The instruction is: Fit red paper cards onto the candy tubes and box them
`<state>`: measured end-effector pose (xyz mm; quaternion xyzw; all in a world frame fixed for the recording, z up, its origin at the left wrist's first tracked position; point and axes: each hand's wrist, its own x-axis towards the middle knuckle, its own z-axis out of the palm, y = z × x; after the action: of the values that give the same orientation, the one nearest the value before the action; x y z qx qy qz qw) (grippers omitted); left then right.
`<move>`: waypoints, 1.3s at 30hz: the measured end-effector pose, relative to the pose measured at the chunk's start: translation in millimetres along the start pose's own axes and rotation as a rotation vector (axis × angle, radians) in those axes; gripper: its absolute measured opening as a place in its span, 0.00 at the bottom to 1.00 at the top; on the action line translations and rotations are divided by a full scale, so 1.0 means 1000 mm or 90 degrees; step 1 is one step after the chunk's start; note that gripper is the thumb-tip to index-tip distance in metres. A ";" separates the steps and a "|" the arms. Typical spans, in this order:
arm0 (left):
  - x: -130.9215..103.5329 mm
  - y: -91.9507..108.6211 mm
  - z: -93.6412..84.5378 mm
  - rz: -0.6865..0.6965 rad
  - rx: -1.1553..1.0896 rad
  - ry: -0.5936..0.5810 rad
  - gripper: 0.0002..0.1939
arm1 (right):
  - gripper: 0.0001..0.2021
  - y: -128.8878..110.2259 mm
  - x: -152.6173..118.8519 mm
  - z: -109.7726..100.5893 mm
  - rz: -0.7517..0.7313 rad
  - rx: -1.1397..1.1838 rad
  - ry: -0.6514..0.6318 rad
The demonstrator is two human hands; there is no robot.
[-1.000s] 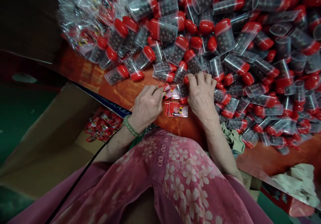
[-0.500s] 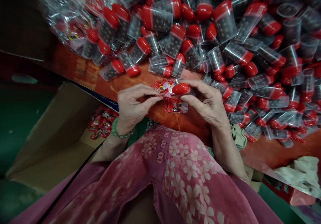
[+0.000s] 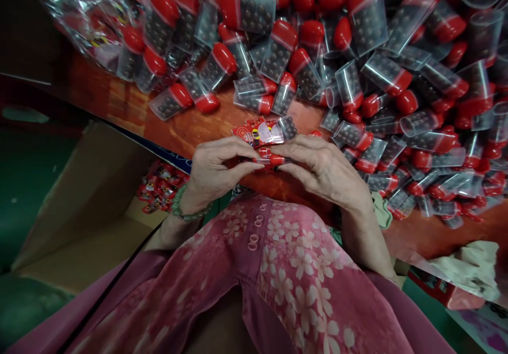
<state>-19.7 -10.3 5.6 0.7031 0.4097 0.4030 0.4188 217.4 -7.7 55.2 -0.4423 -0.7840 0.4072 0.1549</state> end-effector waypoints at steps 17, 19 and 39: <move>-0.007 -0.009 0.002 -0.102 0.008 -0.110 0.11 | 0.16 0.012 0.019 0.000 0.030 0.070 -0.187; -0.007 -0.009 0.002 -0.104 0.013 -0.113 0.14 | 0.16 0.012 0.019 0.000 0.038 0.087 -0.185; 0.001 -0.006 0.004 -0.084 0.008 -0.138 0.16 | 0.13 0.020 0.017 0.004 0.086 0.221 -0.155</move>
<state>-17.0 -8.9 -1.3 0.7167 0.4099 0.2936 0.4817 216.4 10.1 35.6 -0.4078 -0.6837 0.5959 0.1054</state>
